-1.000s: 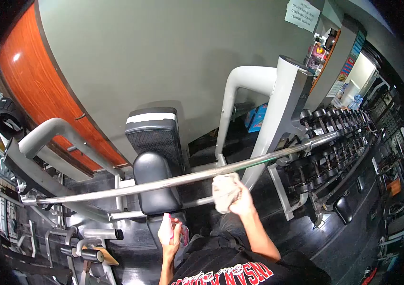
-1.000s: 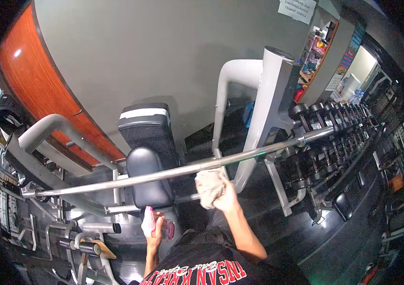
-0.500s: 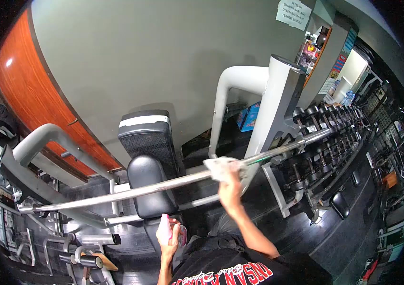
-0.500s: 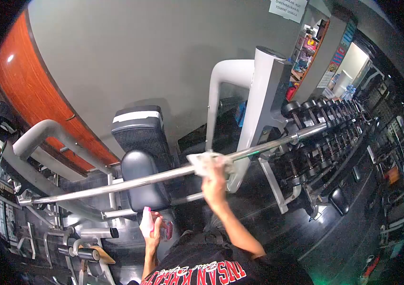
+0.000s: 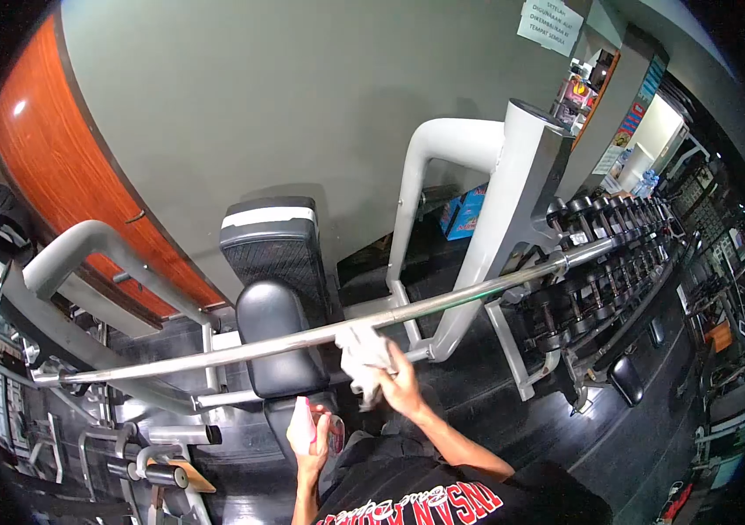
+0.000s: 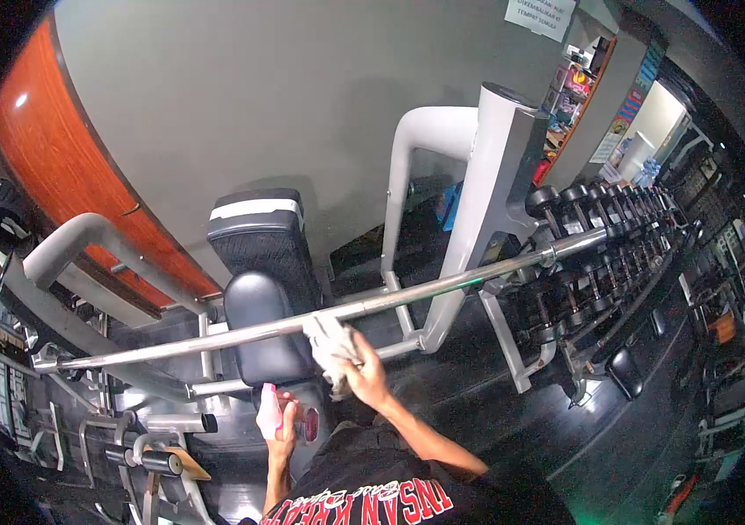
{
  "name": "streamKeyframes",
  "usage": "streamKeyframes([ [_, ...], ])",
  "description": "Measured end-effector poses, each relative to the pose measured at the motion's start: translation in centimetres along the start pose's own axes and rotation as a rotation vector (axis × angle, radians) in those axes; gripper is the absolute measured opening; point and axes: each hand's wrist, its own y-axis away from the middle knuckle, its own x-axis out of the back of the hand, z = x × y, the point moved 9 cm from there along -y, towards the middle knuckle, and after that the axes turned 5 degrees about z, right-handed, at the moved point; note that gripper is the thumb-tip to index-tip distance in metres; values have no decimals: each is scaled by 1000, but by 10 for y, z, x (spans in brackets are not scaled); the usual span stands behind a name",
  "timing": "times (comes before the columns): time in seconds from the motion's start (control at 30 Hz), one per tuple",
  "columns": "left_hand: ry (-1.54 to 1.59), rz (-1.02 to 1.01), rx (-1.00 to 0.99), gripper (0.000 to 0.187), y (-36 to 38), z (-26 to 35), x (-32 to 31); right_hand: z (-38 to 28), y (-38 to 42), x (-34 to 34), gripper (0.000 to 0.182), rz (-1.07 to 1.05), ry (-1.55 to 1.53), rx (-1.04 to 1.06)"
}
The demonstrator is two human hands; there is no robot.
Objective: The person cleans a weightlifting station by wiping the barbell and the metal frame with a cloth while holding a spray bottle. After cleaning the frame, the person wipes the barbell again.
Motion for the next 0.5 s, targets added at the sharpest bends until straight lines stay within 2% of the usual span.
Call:
streamKeyframes([
  [0.07,3,-11,28,17,1,-4,1,-35,-12,25,57,191,30,173],
  [0.13,33,-29,44,17,2,-14,2,-33,-31,50,59,275,5,151],
  [0.17,32,-27,40,17,3,-15,3,-54,-40,57,57,283,237,293],
  [0.2,65,-15,34,24,2,-15,4,-75,-50,54,54,201,412,351],
  [0.23,98,-5,27,34,2,-14,6,-79,-54,51,53,146,785,424],
  [0.27,100,-5,22,34,1,-15,6,-75,-57,46,52,86,1160,489],
  [0.37,84,22,-19,33,1,-17,10,-80,-54,46,59,97,1086,470],
  [0.43,57,-9,31,33,0,-25,9,-84,-51,42,69,103,1092,456],
  [0.5,50,-38,25,34,-1,-31,4,-62,-58,49,69,106,1135,479],
])
